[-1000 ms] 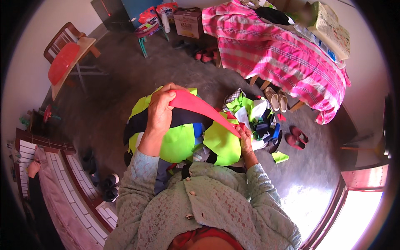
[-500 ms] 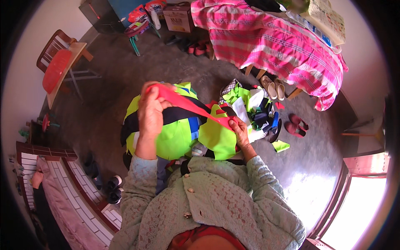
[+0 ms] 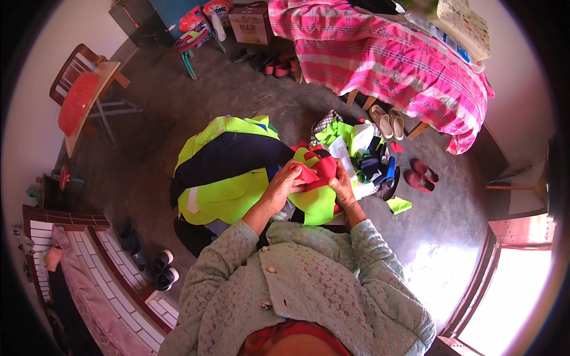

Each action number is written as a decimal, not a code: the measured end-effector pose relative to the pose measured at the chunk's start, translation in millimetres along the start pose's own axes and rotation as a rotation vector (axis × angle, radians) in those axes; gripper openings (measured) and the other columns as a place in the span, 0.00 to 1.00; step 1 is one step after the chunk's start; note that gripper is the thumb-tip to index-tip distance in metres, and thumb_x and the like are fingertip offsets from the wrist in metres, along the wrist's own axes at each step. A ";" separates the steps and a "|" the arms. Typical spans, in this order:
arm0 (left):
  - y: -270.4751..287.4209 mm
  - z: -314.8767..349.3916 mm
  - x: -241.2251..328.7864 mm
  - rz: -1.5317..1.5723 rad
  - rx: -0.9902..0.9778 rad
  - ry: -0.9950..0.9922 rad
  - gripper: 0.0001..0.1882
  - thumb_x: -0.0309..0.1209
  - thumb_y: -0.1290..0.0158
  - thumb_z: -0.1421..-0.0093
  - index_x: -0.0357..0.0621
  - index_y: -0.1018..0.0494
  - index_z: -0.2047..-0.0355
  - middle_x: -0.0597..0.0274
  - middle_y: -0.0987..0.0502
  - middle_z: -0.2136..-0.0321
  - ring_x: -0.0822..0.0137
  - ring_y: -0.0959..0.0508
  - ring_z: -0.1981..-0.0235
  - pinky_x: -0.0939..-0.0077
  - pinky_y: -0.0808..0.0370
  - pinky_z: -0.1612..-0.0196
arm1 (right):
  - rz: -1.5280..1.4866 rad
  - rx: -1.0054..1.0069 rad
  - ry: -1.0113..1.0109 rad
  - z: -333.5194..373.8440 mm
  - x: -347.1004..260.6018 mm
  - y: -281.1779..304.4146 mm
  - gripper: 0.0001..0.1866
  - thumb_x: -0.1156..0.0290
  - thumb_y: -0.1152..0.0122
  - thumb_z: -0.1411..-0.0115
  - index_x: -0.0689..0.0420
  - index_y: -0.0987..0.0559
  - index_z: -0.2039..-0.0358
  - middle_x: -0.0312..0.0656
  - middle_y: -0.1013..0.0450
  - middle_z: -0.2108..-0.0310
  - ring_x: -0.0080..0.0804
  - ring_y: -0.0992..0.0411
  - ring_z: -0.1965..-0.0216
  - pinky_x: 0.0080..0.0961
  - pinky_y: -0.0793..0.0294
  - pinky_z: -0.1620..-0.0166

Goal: The person assembles a colorful kite by hand, attaching various colored fabric pieces to a central frame. They pick up and place different fabric sections, aligning and securing them to the kite structure.

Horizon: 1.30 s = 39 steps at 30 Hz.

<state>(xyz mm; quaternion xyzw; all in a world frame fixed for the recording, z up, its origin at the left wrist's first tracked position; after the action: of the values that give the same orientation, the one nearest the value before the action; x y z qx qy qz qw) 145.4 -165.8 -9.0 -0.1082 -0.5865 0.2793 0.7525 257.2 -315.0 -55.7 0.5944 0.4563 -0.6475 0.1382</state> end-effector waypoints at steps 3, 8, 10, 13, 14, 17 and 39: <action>1.8 1.2 5.6 0.056 -0.016 -0.037 0.13 0.43 0.56 0.37 0.50 0.37 0.59 0.52 0.27 0.54 0.55 0.27 0.52 0.58 0.29 0.51 | 0.195 0.006 -0.084 -0.2 -0.3 -3.1 0.46 0.65 0.25 0.61 0.57 0.42 0.44 0.40 0.36 0.50 0.31 0.39 0.47 0.27 0.42 0.42; 18.7 0.2 40.6 0.244 0.046 -0.246 0.12 0.42 0.57 0.36 0.51 0.36 0.58 0.45 0.29 0.54 0.48 0.29 0.50 0.48 0.30 0.52 | 0.387 -0.048 -0.071 -3.2 -5.8 -8.8 0.49 0.76 0.25 0.63 0.54 0.44 0.42 0.40 0.44 0.44 0.29 0.44 0.43 0.27 0.43 0.41; 19.2 5.9 71.7 0.282 0.032 -0.340 0.14 0.43 0.56 0.37 0.50 0.35 0.57 0.45 0.29 0.55 0.46 0.29 0.51 0.48 0.31 0.51 | 0.341 -0.046 -0.082 -4.2 -7.3 -10.5 0.50 0.77 0.26 0.63 0.54 0.45 0.41 0.39 0.45 0.43 0.29 0.45 0.43 0.26 0.44 0.41; 17.6 14.9 114.1 0.298 -0.003 -0.473 0.12 0.41 0.55 0.37 0.48 0.33 0.60 0.47 0.26 0.59 0.48 0.27 0.52 0.52 0.32 0.48 | 0.258 -0.058 -0.099 -5.2 -6.5 -11.8 0.52 0.81 0.27 0.64 0.54 0.47 0.39 0.39 0.45 0.43 0.29 0.45 0.42 0.25 0.45 0.40; 18.4 15.3 125.4 0.270 -0.032 -0.517 0.12 0.40 0.56 0.37 0.47 0.33 0.60 0.48 0.26 0.60 0.48 0.27 0.52 0.51 0.33 0.47 | 0.264 -0.055 -0.109 -5.2 -7.2 -12.7 0.52 0.81 0.27 0.64 0.54 0.47 0.39 0.39 0.44 0.43 0.29 0.44 0.43 0.26 0.44 0.40; 16.1 20.4 164.0 0.209 -0.103 -0.631 0.12 0.38 0.58 0.35 0.46 0.32 0.59 0.49 0.25 0.64 0.48 0.28 0.52 0.51 0.36 0.45 | 0.335 -0.058 -0.114 -6.9 -7.9 -12.7 0.50 0.82 0.29 0.63 0.56 0.46 0.40 0.41 0.40 0.46 0.31 0.41 0.45 0.27 0.41 0.42; 132.7 54.1 239.7 0.014 0.054 -0.620 0.10 0.35 0.56 0.44 0.41 0.31 0.71 0.55 0.30 0.81 0.56 0.29 0.73 0.62 0.33 0.60 | 0.167 -0.005 -0.253 -2.0 -11.2 -24.1 0.37 0.80 0.33 0.58 0.58 0.38 0.45 0.42 0.30 0.55 0.30 0.31 0.55 0.26 0.31 0.51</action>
<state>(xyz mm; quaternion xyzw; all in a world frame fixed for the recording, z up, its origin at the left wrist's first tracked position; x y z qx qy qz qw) 92.8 65.4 138.6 -0.0018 -0.7797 0.3200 0.5382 244.0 -304.5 -35.1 0.5435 0.3860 -0.7025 0.2494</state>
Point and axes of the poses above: each hand's wrist, its own z-axis away from the middle knuckle, its own y-axis out of the back of the hand, x = y × z, the point moved 2 cm from there along -z, towards the middle knuckle
